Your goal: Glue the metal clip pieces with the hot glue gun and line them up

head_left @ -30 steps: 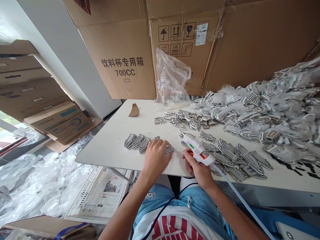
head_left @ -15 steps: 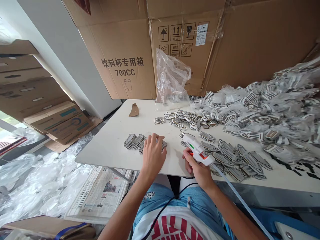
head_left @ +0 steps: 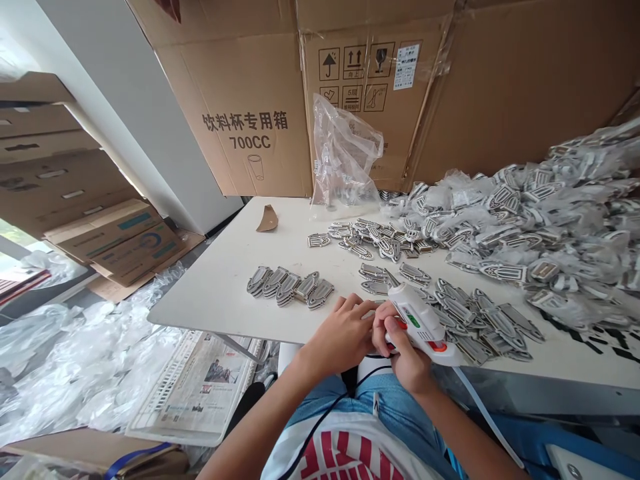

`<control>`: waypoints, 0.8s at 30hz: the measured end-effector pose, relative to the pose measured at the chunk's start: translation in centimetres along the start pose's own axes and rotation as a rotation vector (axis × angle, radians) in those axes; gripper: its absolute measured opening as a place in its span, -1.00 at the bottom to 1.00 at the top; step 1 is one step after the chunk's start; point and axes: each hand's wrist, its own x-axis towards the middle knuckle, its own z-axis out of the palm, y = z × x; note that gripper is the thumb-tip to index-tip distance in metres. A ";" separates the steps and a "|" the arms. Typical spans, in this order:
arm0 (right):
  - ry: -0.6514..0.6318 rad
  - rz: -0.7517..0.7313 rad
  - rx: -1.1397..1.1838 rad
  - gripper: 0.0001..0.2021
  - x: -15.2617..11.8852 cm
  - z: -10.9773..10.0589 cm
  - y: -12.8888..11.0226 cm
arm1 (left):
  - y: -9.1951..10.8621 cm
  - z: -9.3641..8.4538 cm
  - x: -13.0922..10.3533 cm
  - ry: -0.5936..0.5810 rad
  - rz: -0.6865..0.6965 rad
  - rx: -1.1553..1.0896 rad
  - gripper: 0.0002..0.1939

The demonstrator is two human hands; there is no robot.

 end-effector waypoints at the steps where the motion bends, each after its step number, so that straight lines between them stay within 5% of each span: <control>1: 0.003 0.003 0.000 -0.70 0.1 0.0 0.0 | -0.1 -0.1 -0.1 -0.009 -0.008 0.017 -0.90; 13: 0.018 0.097 0.107 -0.75 1.3 -0.3 0.9 | -1.4 -1.3 -1.4 -0.063 -0.206 0.027 -0.78; 17: 0.033 0.124 0.097 -0.73 1.5 -0.3 0.9 | -1.8 -1.6 -1.5 -0.020 -0.333 -0.048 -0.68; 24: 0.040 0.119 0.041 -0.68 1.5 -0.1 0.6 | -2.0 -2.9 -1.5 0.115 -0.502 -0.303 -0.85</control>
